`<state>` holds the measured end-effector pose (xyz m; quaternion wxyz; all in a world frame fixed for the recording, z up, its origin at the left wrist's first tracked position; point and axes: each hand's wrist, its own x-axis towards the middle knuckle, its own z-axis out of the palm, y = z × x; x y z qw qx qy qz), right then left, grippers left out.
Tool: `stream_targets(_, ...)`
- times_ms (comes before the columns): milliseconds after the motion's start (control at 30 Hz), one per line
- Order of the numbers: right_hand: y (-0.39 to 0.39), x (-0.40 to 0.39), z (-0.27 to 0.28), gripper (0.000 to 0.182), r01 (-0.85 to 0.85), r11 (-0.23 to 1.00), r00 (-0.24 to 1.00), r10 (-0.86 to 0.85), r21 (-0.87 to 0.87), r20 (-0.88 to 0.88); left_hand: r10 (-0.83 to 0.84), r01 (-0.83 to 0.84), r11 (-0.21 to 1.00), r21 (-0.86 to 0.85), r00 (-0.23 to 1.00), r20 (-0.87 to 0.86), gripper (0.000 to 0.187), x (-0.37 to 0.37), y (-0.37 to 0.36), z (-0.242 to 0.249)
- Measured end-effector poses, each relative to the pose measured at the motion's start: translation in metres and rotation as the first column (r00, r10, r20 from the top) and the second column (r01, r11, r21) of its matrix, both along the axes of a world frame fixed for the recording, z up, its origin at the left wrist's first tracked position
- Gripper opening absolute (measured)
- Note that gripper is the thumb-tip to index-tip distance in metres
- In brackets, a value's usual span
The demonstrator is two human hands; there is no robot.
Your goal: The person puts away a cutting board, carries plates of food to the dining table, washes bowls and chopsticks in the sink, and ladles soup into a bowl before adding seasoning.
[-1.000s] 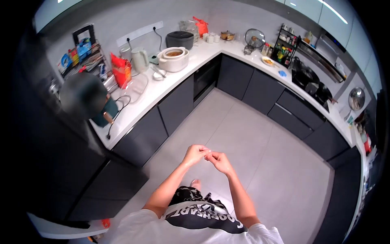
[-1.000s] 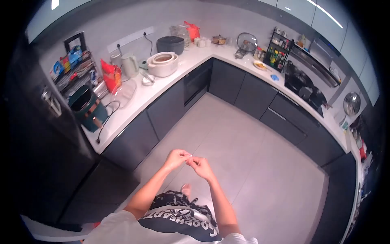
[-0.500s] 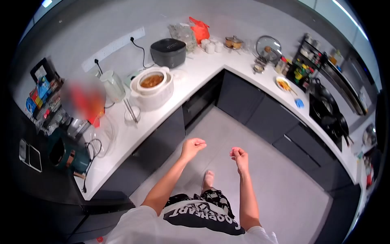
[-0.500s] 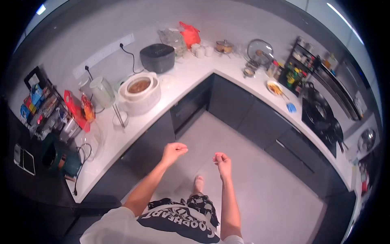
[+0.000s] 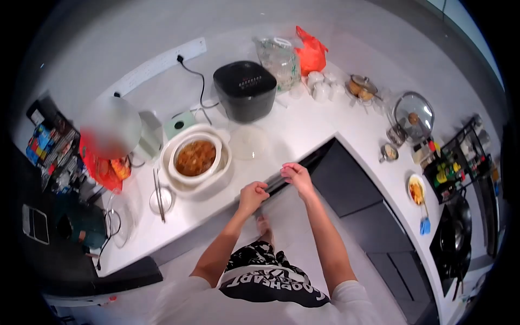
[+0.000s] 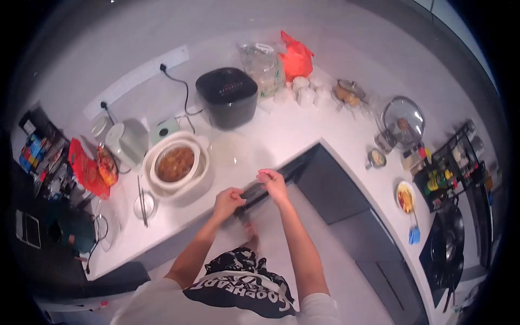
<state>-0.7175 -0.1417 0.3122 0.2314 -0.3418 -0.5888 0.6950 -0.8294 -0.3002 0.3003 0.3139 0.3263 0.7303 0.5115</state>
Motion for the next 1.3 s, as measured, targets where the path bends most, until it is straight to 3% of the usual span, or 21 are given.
stream_targets(33, 0.022, -0.023, 0.001, 0.020, 0.011, 0.999, 1.000, -0.011, -0.038, -0.017, 0.025, -0.026, 0.999, 0.023, 0.999, 0.040, 0.031, -0.010, 0.026, -0.010)
stream_targets(67, 0.040, -0.042, 0.000, 0.022, 0.017, 0.996, 1.000, -0.019, -0.086, -0.021, -0.016, 0.014, 1.000, -0.021, 0.994, -0.107, 0.034, -0.022, 0.047, -0.020)
stream_targets(200, 0.115, -0.116, 0.005, 0.038, -0.084, 0.945, 0.981, 0.023, -0.317, -0.192, -0.083, 0.081, 0.993, -0.087, 0.996, -0.027, 0.045, -0.051, 0.114, -0.031)
stream_targets(233, 0.133, -0.136, 0.002, 0.042, -0.091, 0.926, 0.973, 0.004, -0.365, -0.232, -0.115, 0.116, 0.993, -0.024, 0.993, 0.022, 0.048, -0.057, 0.128, -0.042)
stream_targets(333, 0.171, -0.186, -0.012, 0.048, -0.078, 0.859, 0.973, -0.044, -0.507, -0.225, -0.199, 0.199, 0.980, -0.008, 0.978, -0.065, 0.046, -0.070, 0.150, -0.055)
stream_targets(367, 0.184, -0.203, -0.021, 0.047, -0.072, 0.817, 0.966, -0.087, -0.573, -0.245, -0.188, 0.185, 0.982, 0.036, 0.977, 0.105, 0.040, -0.076, 0.157, -0.058)
stream_targets(467, 0.206, -0.232, -0.050, 0.049, -0.093, 0.668, 0.930, -0.207, -0.738, -0.304, -0.133, 0.133, 0.991, 0.036, 0.991, 0.011, 0.036, -0.092, 0.171, -0.049)
stream_targets(533, 0.215, -0.244, -0.053, 0.055, -0.169, 0.566, 0.879, -0.285, -0.807, -0.383, 0.021, -0.017, 0.999, -0.035, 0.991, 0.130, 0.034, -0.095, 0.179, -0.040)
stream_targets(633, 0.229, -0.251, -0.047, 0.059, -0.153, 0.426, 0.904, -0.304, -0.892, -0.300, 0.170, -0.165, 0.985, -0.049, 0.974, 0.149, 0.035, -0.107, 0.198, -0.024)
stream_targets(767, 0.241, -0.248, -0.044, 0.051, -0.177, 0.420, 0.949, -0.167, -0.890, -0.267, 0.366, -0.379, 0.925, -0.010, 0.884, 0.291, 0.033, -0.110, 0.218, -0.024)
stream_targets(867, 0.258, -0.237, -0.047, 0.037, -0.397, 0.462, 0.915, 0.131, -0.793, -0.382, 0.462, -0.505, 0.863, -0.005, 0.787, 0.409, 0.032, -0.110, 0.229, -0.005)
stream_targets(967, 0.269, -0.220, -0.001, 0.024, -0.379, 0.656, 0.911, 0.388, -0.652, -0.139, 0.555, -0.627, 0.779, -0.011, 0.682, 0.476, 0.029, -0.116, 0.225, 0.011)
stream_targets(1100, 0.295, -0.217, -0.011, 0.014, -0.345, 0.843, 0.935, 0.348, -0.412, -0.071, 0.638, -0.714, 0.700, -0.031, 0.604, 0.478, 0.022, -0.128, 0.222, 0.005)
stream_targets(1300, 0.315, -0.215, -0.016, 0.015, -0.267, 0.902, 0.964, 0.248, -0.339, -0.099, 0.640, -0.728, 0.685, -0.027, 0.584, 0.500, 0.021, -0.144, 0.224, 0.006)
